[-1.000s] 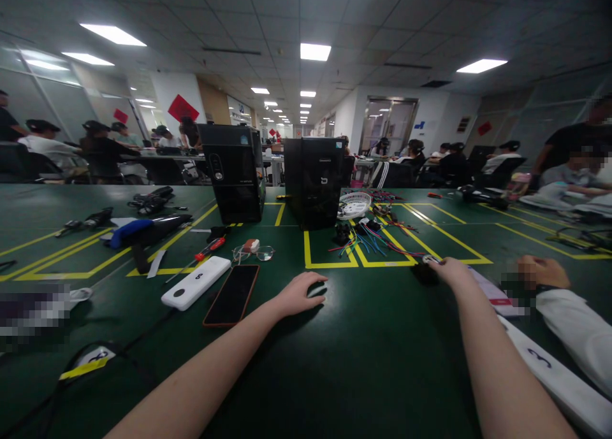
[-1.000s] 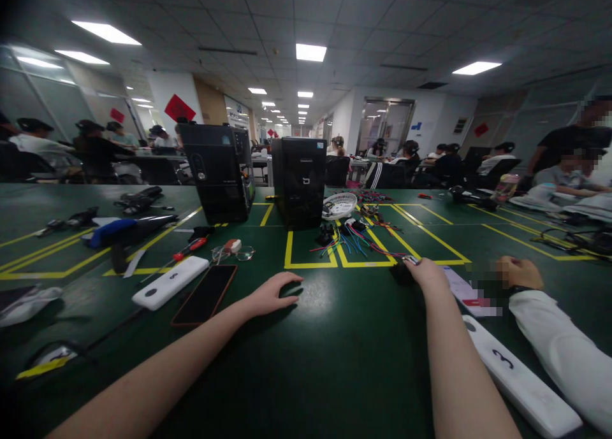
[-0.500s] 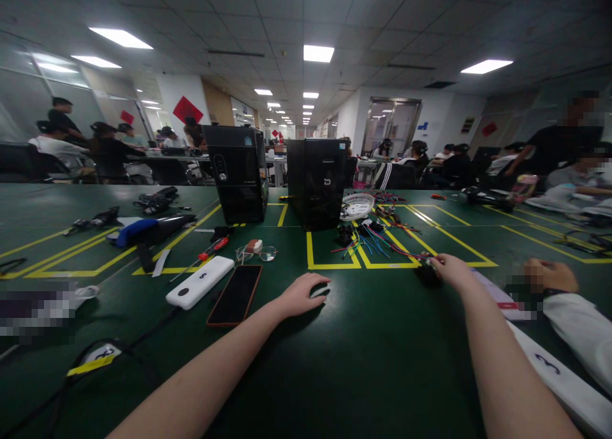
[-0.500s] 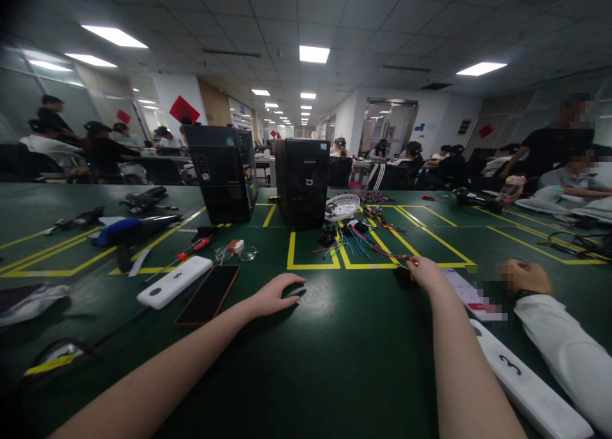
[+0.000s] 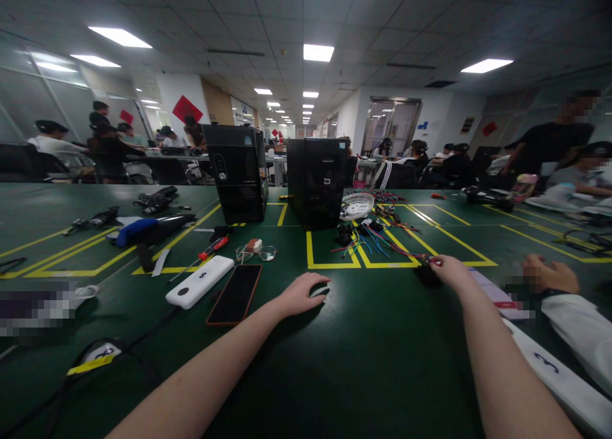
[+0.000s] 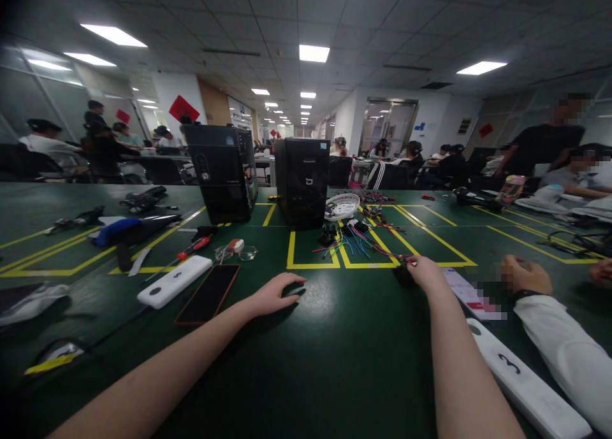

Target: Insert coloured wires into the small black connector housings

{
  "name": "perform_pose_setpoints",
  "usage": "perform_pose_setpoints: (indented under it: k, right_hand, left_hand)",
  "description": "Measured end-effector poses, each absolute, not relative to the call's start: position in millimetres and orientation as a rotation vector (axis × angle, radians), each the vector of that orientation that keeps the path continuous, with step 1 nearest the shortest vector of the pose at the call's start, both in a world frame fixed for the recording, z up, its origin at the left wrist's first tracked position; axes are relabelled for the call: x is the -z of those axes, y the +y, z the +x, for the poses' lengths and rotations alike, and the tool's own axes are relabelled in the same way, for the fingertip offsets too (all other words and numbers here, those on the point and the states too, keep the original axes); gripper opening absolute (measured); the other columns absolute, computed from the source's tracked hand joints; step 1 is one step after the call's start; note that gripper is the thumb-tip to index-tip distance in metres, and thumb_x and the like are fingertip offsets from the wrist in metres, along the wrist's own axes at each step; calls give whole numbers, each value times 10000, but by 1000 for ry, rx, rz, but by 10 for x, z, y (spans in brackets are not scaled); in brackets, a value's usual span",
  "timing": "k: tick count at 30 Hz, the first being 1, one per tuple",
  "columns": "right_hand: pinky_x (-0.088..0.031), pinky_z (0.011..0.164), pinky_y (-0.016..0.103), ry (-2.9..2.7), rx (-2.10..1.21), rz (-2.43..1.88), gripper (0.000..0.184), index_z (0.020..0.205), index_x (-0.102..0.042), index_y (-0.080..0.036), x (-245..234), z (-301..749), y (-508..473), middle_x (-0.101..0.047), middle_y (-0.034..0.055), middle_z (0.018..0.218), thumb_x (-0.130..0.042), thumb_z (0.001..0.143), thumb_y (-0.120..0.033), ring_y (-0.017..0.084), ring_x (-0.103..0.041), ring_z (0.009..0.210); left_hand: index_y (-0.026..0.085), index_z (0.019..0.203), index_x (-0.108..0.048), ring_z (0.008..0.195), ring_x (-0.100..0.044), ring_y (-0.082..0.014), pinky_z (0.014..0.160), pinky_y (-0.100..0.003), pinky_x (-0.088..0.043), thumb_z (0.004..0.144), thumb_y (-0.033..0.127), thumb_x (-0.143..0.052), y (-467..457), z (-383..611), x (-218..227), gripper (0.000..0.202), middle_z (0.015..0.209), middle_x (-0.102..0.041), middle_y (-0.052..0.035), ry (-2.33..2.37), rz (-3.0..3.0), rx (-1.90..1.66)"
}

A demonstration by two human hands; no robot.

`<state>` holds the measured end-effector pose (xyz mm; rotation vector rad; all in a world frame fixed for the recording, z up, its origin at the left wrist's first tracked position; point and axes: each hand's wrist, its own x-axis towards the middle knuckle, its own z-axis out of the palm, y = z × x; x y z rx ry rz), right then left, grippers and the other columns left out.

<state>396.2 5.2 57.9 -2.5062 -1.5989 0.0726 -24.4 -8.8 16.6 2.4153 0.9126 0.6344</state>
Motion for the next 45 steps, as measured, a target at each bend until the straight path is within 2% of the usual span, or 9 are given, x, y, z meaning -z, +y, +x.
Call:
perform_pose_setpoints:
  k: [8,14,18,24,27,32,37,40,45]
  right_hand:
    - [-401,546,231,-1577,-146,-2472,362,1108,-620,-108,-595,3909,69,-683,99,800,-462,812,-246,178,-621,669]
    - [-393,540,225,-1581,-203,-2454,358,1098,-623,-113,-567,3898,63,-675,91,775,-463,806,-246,173,-616,659]
    - [-375,536,219,-1643,-257,-2396,339,1069,-626,-129,-510,3927,70,-663,71,731,-454,784,-192,155,-599,626]
    - [-357,522,248,-1707,-344,-2330,289,982,-650,-119,-502,3962,73,-656,117,696,-456,781,-191,155,-582,565]
    - [-352,505,247,-1713,-434,-2335,283,983,-642,-134,-516,3954,71,-654,110,661,-437,799,-199,144,-572,519]
    - [-369,535,237,-1676,-289,-2425,276,953,-646,-160,-546,3989,58,-669,72,703,-413,810,-200,156,-595,599]
    - [-400,598,271,-1502,101,-2478,357,1077,-634,-125,-531,4162,28,-663,143,966,-419,808,-222,227,-614,806]
    - [-408,605,270,-1536,56,-2479,357,1082,-644,-122,-485,4226,27,-658,147,995,-445,803,-224,238,-613,831]
    - [-395,560,254,-1593,-102,-2515,376,1129,-624,-151,-448,4215,46,-677,119,886,-451,814,-261,206,-619,724]
  left_hand:
    - [219,1188,-510,1123,-481,-214,988,-359,-356,799,290,-566,-67,-229,-137,400,1198,-553,-57,915,2428,-646]
    - [225,1193,-508,1124,-478,-214,983,-356,-358,804,299,-558,-73,-236,-138,399,1201,-551,-54,910,2427,-645]
    - [219,1182,-517,1115,-484,-214,976,-353,-363,802,298,-559,-78,-232,-144,391,1190,-557,-57,905,2433,-653]
    - [219,1185,-517,1115,-484,-215,976,-354,-365,798,293,-562,-83,-233,-158,397,1189,-559,-58,908,2427,-648]
    - [224,1184,-519,1118,-483,-215,975,-356,-367,800,296,-560,-83,-237,-162,392,1190,-557,-56,908,2425,-642]
    - [220,1177,-524,1115,-488,-214,975,-356,-370,800,293,-563,-81,-233,-153,386,1184,-563,-58,907,2427,-654]
    - [212,1172,-528,1107,-493,-211,973,-348,-372,797,289,-566,-73,-227,-138,385,1180,-565,-61,901,2437,-665]
    - [216,1175,-523,1105,-492,-210,973,-350,-371,798,287,-564,-76,-228,-144,386,1179,-565,-56,907,2435,-659]
    - [226,1173,-523,1102,-491,-214,970,-357,-371,803,293,-558,-91,-232,-175,377,1175,-564,-53,911,2427,-631]
